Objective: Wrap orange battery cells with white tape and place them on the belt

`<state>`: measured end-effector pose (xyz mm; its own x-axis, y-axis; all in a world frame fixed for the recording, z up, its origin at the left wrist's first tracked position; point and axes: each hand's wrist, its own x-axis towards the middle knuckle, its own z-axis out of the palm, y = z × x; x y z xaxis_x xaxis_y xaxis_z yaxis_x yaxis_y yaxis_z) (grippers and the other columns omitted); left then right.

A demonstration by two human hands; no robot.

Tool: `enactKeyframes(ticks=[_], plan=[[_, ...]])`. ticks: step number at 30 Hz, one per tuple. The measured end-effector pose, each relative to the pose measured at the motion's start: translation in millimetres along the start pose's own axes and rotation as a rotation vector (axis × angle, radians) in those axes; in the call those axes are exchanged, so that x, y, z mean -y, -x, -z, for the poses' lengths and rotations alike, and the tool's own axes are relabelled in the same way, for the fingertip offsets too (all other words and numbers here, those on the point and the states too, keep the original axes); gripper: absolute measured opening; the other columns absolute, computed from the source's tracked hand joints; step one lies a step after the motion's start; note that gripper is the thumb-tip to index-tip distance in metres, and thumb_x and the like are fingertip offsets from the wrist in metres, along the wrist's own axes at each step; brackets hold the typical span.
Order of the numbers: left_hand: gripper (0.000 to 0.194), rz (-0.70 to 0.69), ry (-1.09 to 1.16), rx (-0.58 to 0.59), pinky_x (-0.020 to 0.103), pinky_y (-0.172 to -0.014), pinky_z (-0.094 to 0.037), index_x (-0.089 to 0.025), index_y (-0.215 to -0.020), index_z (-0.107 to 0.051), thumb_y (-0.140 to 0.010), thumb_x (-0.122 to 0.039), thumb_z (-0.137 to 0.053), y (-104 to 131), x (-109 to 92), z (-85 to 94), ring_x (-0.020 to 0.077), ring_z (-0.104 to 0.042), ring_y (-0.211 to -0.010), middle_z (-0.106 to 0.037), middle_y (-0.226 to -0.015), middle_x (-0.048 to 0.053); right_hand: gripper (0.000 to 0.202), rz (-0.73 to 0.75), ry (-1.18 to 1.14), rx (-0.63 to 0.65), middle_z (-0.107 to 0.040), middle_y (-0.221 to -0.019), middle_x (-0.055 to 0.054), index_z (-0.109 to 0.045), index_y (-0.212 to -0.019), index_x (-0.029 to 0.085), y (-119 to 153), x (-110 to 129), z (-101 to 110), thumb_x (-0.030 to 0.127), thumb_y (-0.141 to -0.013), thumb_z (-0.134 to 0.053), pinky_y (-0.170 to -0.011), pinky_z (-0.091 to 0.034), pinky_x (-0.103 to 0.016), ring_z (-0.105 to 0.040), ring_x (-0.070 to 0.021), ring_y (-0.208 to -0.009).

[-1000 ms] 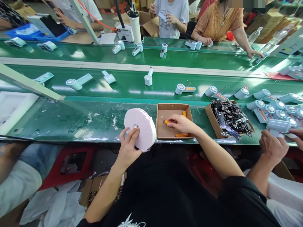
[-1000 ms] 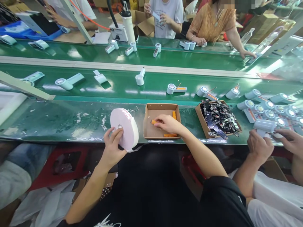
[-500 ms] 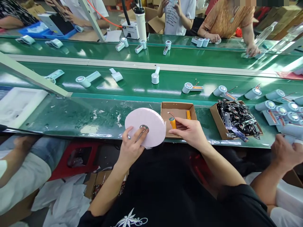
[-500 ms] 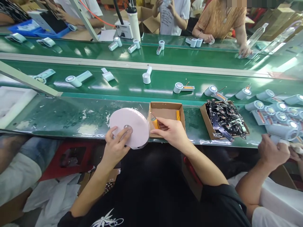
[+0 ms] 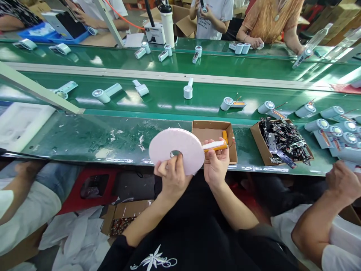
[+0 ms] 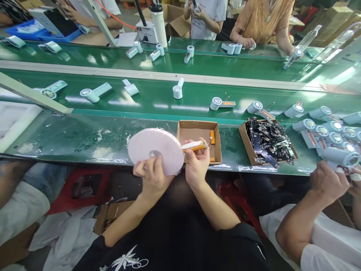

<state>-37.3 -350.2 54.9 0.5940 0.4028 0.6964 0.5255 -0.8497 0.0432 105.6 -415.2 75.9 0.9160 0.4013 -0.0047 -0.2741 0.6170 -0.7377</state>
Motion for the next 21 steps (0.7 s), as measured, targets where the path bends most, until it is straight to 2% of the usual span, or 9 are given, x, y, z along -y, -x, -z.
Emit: enactKeyframes(ticks=[3, 6, 9, 13, 15, 16, 18, 19, 21], plan=[[0.070, 0.002, 0.072, 0.030, 0.051, -0.102, -0.038, -0.007, -0.137, -0.061, -0.086, -0.051, -0.080, 8.7, -15.4, 2.0, 0.0330, -0.047, -0.103, -0.064, -0.104, 0.018, 0.045, -0.094, 0.064, 0.075, -0.080, -0.105, -0.005, -0.074, -0.102, 0.022, -13.0, 16.8, 2.8, 0.032, -0.068, -0.102, -0.085, -0.067, -0.029, -0.078, -0.0223, -0.099], [0.069, 0.025, 0.075, 0.068, 0.050, -0.098, -0.040, -0.012, -0.135, -0.062, -0.084, -0.054, -0.081, 12.5, 0.6, 7.4, 0.0334, -0.049, -0.104, -0.064, -0.105, 0.017, 0.045, -0.042, 0.119, 0.114, -0.079, -0.104, -0.003, -0.077, -0.104, 0.023, -43.8, 52.2, 16.9, 0.030, -0.068, -0.103, -0.075, -0.066, -0.022, -0.078, -0.0197, -0.096], [0.073, 0.189, 0.016, 0.199, 0.057, -0.103, -0.039, -0.013, -0.136, -0.063, -0.079, -0.056, -0.083, 10.5, 48.9, 5.3, 0.0393, -0.049, -0.114, -0.066, -0.116, 0.019, 0.052, 0.201, 0.072, 0.020, -0.076, -0.109, 0.004, -0.074, -0.117, 0.034, -69.1, 83.5, 34.8, 0.032, -0.073, -0.101, -0.080, -0.064, -0.019, -0.075, -0.0142, -0.102], [0.088, 0.349, 0.136, 0.534, 0.062, -0.113, -0.037, -0.019, -0.151, -0.054, -0.075, -0.056, -0.082, -7.6, 131.1, -13.0, 0.0442, -0.046, -0.133, -0.059, -0.144, 0.019, 0.060, 0.338, 0.086, -0.018, -0.074, -0.110, 0.004, -0.069, -0.123, 0.039, -81.6, 103.5, 67.2, 0.034, -0.074, -0.102, -0.076, -0.064, -0.018, -0.075, -0.0137, -0.099], [0.089, 0.351, 0.278, 0.566, 0.057, -0.117, -0.039, -0.021, -0.155, -0.049, -0.080, -0.060, -0.077, -37.9, 153.3, -34.2, 0.0403, -0.046, -0.139, -0.055, -0.150, 0.016, 0.058, 0.393, 0.116, -0.070, -0.073, -0.109, 0.004, -0.069, -0.115, 0.036, -85.5, 106.1, 85.6, 0.029, -0.070, -0.104, -0.076, -0.065, -0.020, -0.076, -0.0140, -0.097], [0.083, 0.326, 0.329, 0.550, 0.054, -0.119, -0.039, -0.023, -0.154, -0.051, -0.083, -0.061, -0.073, -61.7, 155.1, -49.5, 0.0376, -0.047, -0.140, -0.056, -0.150, 0.015, 0.058, 0.397, 0.136, -0.100, -0.073, -0.108, 0.004, -0.068, -0.112, 0.034, -88.3, 105.8, 93.3, 0.027, -0.068, -0.105, -0.077, -0.066, -0.022, -0.076, -0.0146, -0.096], [0.064, 0.268, 0.339, 0.526, 0.049, -0.122, -0.038, -0.026, -0.147, -0.058, -0.093, -0.060, -0.062, -125.9, 140.9, -89.5, 0.0333, -0.049, -0.141, -0.060, -0.148, 0.011, 0.059, 0.346, 0.190, -0.136, -0.074, -0.105, 0.003, -0.067, -0.110, 0.031, -95.5, 102.2, 102.4, 0.024, -0.065, -0.105, -0.078, -0.069, -0.028, -0.077, -0.0169, -0.093], [0.056, 0.244, 0.328, 0.571, 0.046, -0.120, -0.041, -0.025, -0.143, -0.061, -0.098, -0.057, -0.056, -163.9, 127.8, -113.0, 0.0314, -0.053, -0.137, -0.064, -0.144, 0.011, 0.059, 0.312, 0.221, -0.139, -0.075, -0.102, 0.002, -0.067, -0.110, 0.030, -98.8, 99.4, 103.6, 0.025, -0.065, -0.104, -0.078, -0.069, -0.031, -0.077, -0.0184, -0.091], [0.052, 0.296, 0.264, 0.664, 0.044, -0.113, -0.045, -0.020, -0.146, -0.059, -0.107, -0.045, -0.036, -240.6, 99.7, -162.1, 0.0299, -0.057, -0.133, -0.065, -0.144, 0.015, 0.057, 0.273, 0.285, -0.132, -0.075, -0.099, 0.001, -0.067, -0.110, 0.031, -102.1, 93.4, 102.3, 0.027, -0.065, -0.102, -0.080, -0.070, -0.037, -0.078, -0.0214, -0.090]])
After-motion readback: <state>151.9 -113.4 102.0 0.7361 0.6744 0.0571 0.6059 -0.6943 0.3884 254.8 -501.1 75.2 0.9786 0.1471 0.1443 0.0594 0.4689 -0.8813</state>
